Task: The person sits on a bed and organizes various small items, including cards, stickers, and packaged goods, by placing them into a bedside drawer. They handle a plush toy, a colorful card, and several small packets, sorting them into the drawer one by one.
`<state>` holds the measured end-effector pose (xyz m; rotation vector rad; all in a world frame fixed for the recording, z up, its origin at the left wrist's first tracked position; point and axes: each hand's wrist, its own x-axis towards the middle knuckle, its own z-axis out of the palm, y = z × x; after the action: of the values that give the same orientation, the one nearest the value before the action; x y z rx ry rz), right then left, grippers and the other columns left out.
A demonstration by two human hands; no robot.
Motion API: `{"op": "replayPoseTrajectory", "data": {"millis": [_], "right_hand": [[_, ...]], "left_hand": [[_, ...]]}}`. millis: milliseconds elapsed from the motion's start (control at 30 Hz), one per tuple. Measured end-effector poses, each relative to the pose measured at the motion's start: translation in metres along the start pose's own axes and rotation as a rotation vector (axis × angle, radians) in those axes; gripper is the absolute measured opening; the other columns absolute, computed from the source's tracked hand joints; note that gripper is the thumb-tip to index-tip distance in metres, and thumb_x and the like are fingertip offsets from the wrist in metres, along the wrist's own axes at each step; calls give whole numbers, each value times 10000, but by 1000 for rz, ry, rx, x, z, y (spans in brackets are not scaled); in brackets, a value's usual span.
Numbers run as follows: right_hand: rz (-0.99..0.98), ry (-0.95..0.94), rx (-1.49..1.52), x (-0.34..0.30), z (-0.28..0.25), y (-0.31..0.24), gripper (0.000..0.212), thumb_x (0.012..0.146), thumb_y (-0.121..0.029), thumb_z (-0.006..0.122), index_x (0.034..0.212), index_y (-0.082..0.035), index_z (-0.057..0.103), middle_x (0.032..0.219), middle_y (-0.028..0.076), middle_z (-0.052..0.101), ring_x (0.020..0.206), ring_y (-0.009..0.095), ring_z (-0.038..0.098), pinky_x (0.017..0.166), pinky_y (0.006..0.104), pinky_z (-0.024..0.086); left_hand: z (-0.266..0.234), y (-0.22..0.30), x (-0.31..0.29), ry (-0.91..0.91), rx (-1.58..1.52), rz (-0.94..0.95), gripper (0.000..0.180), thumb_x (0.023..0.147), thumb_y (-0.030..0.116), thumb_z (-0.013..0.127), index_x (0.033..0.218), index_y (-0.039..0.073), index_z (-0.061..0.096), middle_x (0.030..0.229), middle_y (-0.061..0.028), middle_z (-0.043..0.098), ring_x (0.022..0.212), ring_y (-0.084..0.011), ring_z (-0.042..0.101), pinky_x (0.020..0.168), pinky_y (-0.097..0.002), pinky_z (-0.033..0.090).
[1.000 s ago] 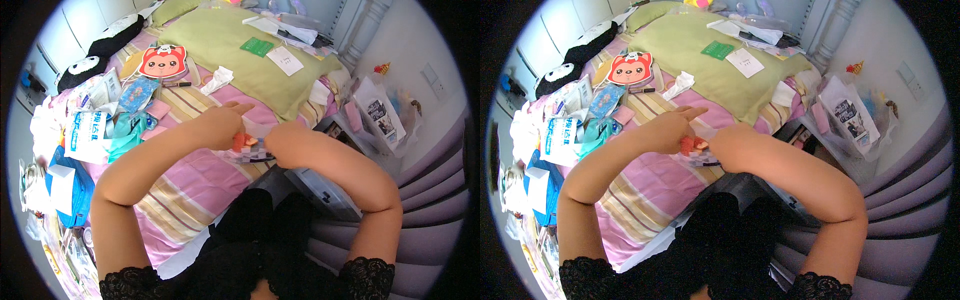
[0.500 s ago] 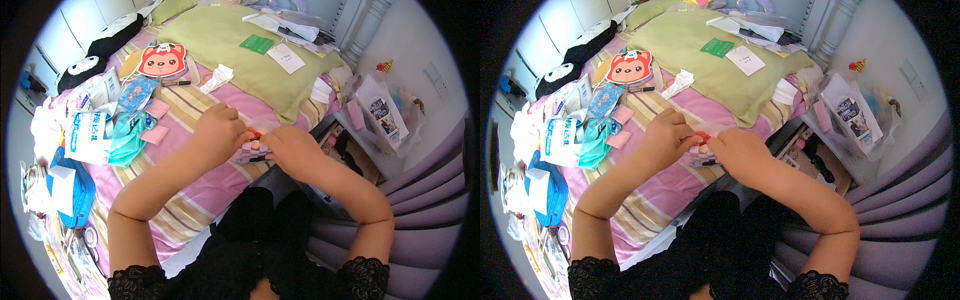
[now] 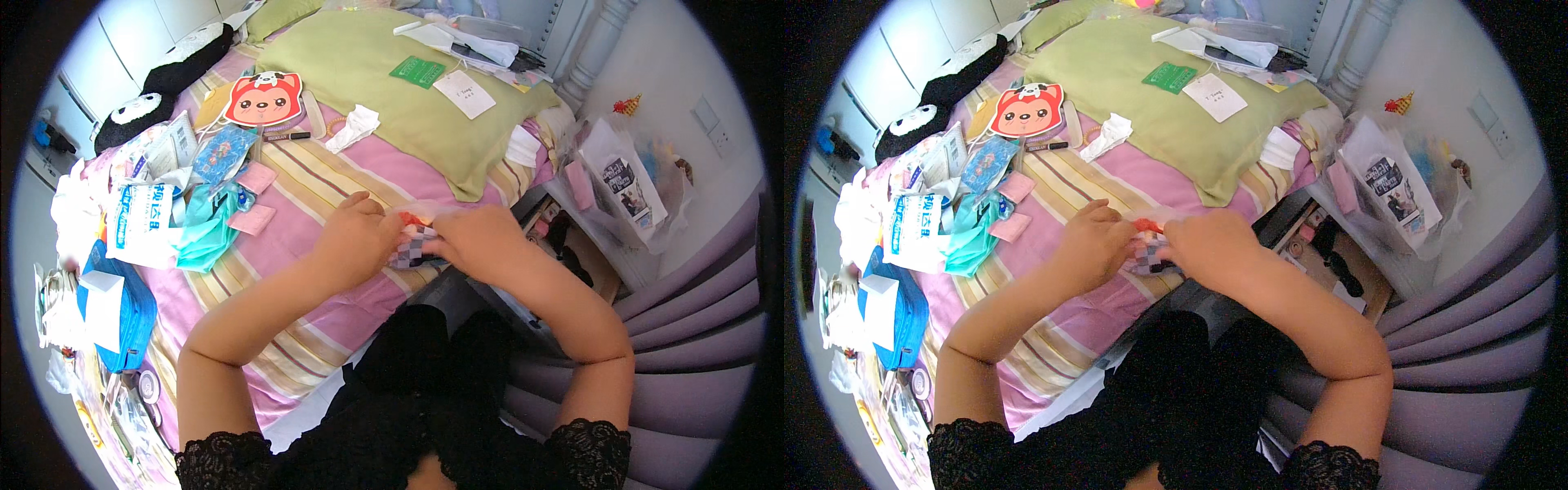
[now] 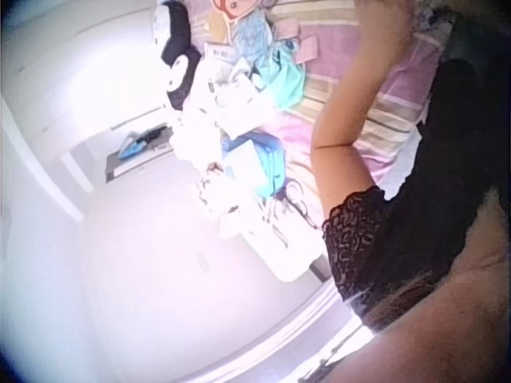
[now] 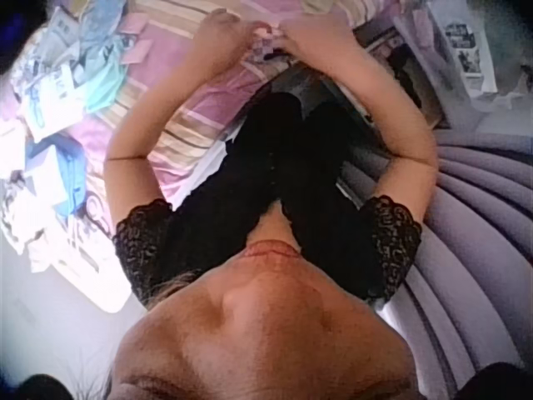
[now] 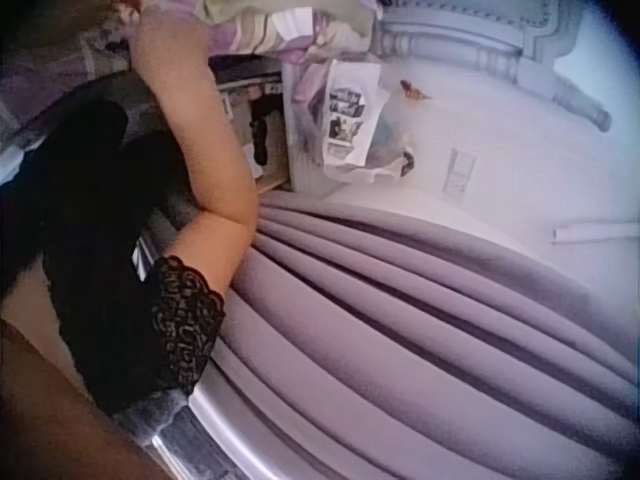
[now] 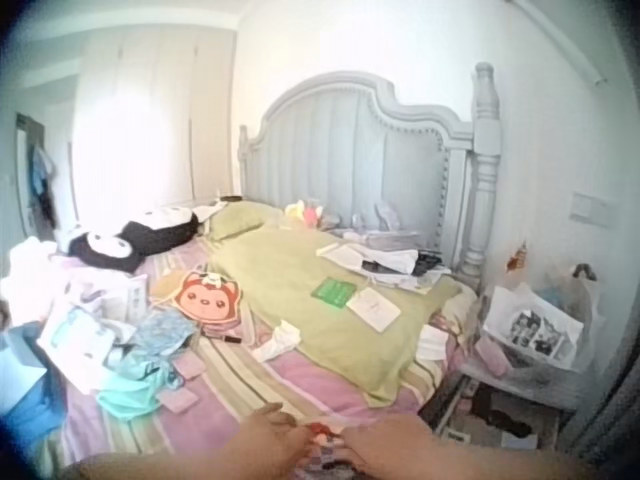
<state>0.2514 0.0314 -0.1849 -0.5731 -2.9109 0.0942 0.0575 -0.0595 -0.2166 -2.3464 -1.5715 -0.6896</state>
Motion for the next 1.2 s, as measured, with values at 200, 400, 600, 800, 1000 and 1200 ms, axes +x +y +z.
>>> {"op": "replayPoseTrajectory", "data": {"millis": [200, 400, 600, 800, 1000, 1200], "right_hand": [[-25, 400, 103, -2, 7, 8, 232, 774, -252, 658, 784, -35, 574, 894, 102, 578, 822, 296, 586, 631, 412, 491], [-106, 445, 60, 1, 13, 2, 203, 769, -247, 661, 797, -58, 594, 892, 82, 589, 862, 300, 546, 688, 403, 476], [-126, 471, 265, 10, 11, 10, 157, 758, -223, 675, 748, -78, 617, 746, 81, 603, 754, 294, 548, 691, 406, 435], [-146, 722, 313, 28, 14, -3, 138, 734, -178, 724, 790, -81, 644, 709, 75, 597, 659, 281, 557, 617, 361, 421], [-130, 616, 541, 61, 15, -13, 220, 705, -185, 772, 846, -53, 667, 785, 84, 616, 687, 212, 597, 590, 308, 448], [40, 319, 920, 99, 21, -7, 131, 728, -97, 755, 794, -21, 670, 784, 22, 603, 688, 95, 562, 599, 232, 444]], "left_hand": [[-14, 1, 2, 150, -150, -85, 181, 709, 174, 716, 776, 51, 602, 731, -107, 594, 677, -271, 596, 607, -380, 476], [-30, -3, 4, 17, -407, -177, 184, 708, 196, 731, 777, 45, 652, 793, -114, 619, 698, -268, 606, 622, -364, 480], [-27, -21, 6, 6, -461, -64, 140, 738, 144, 699, 820, 32, 678, 713, -97, 638, 655, -254, 602, 617, -343, 482], [-68, -10, 6, 6, -683, -488, 55, 749, 48, 679, 801, 31, 686, 629, -95, 617, 580, -221, 591, 539, -300, 452], [-68, -49, -18, 292, -379, -244, 53, 743, 15, 703, 790, 16, 680, 707, -77, 647, 643, -167, 600, 571, -280, 464], [-63, -82, -34, 396, -536, -381, 50, 741, -6, 705, 772, -1, 666, 689, -66, 642, 604, -130, 577, 539, -257, 448]]}}
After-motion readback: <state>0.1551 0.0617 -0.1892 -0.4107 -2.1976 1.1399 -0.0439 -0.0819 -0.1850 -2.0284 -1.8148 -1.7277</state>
